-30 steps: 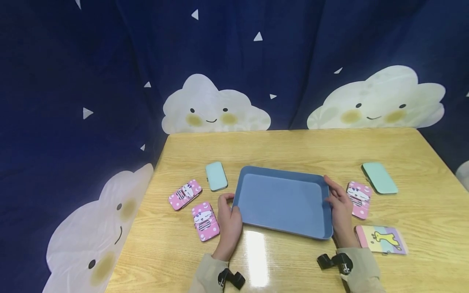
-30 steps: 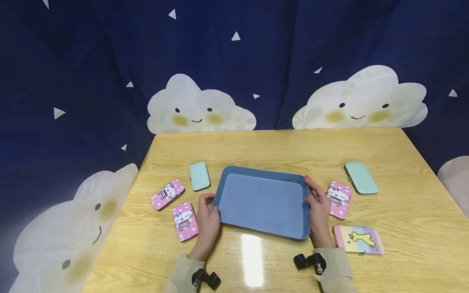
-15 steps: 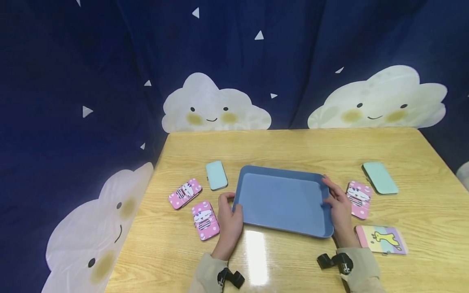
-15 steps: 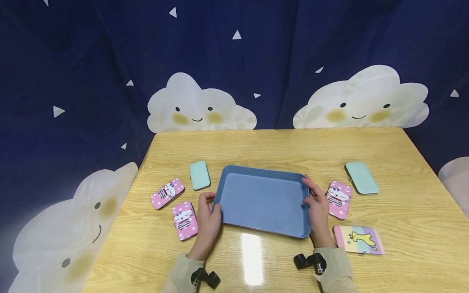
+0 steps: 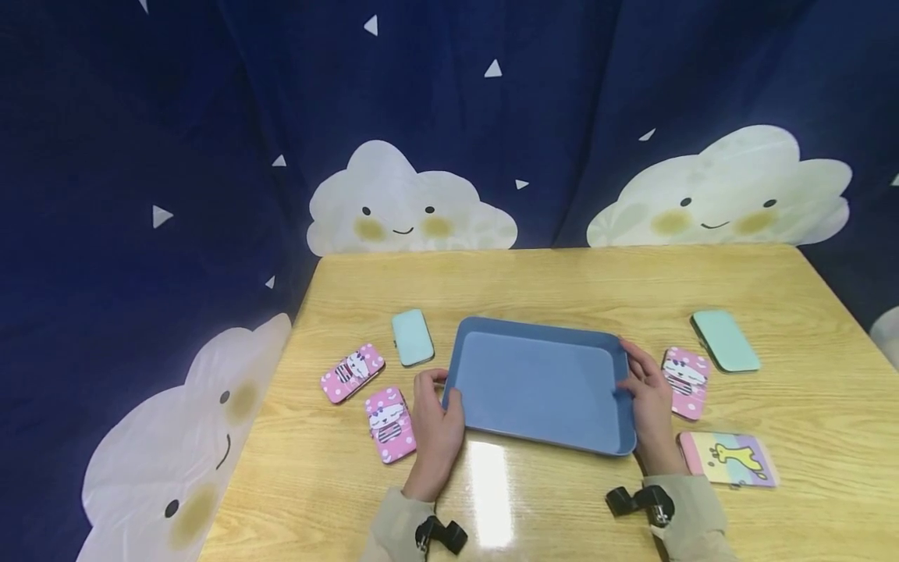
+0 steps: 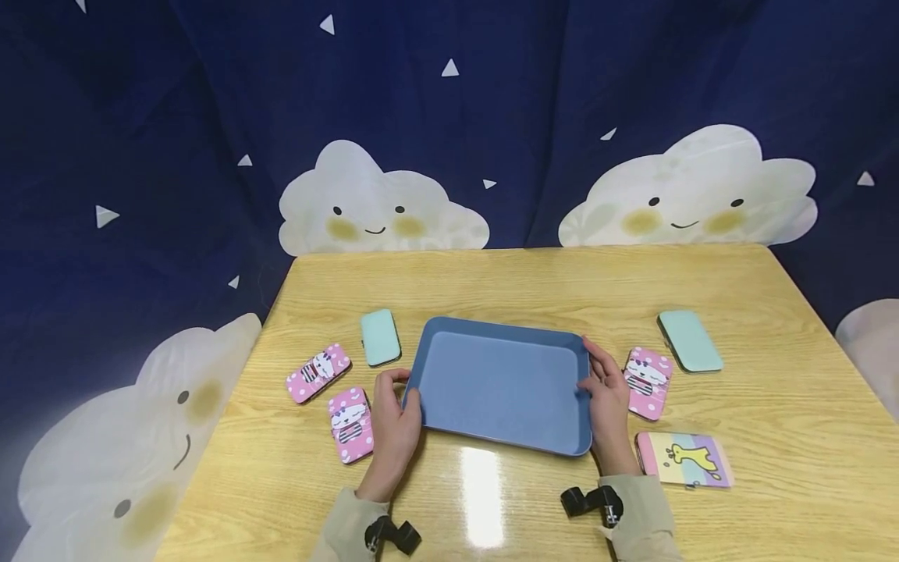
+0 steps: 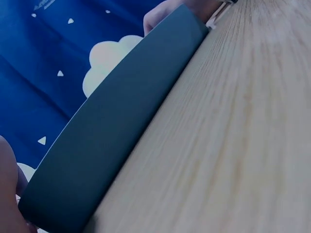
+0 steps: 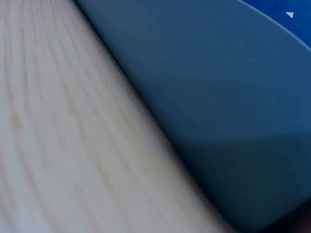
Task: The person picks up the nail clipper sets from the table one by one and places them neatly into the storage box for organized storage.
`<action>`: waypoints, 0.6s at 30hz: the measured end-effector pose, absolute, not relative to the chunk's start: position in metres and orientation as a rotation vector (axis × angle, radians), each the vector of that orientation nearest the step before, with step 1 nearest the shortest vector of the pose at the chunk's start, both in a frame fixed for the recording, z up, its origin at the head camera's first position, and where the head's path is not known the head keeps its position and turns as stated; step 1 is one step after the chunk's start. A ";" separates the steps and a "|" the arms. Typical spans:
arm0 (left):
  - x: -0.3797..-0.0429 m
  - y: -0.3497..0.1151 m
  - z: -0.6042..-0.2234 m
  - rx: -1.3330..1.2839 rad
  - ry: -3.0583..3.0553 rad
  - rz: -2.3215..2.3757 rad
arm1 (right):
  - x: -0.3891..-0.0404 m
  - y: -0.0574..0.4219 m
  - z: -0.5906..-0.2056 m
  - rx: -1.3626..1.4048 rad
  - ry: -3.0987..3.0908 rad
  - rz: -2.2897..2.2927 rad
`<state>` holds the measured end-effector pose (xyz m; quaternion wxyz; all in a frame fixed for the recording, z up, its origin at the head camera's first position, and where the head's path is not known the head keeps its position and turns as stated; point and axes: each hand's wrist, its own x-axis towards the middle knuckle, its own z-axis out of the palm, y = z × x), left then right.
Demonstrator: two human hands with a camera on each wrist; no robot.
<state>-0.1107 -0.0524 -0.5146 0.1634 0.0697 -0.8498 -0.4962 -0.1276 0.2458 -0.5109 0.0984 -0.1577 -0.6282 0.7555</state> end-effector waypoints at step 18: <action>-0.114 -0.058 -0.517 0.085 -2.315 -1.218 | -0.129 0.245 -0.511 -0.489 -1.858 2.214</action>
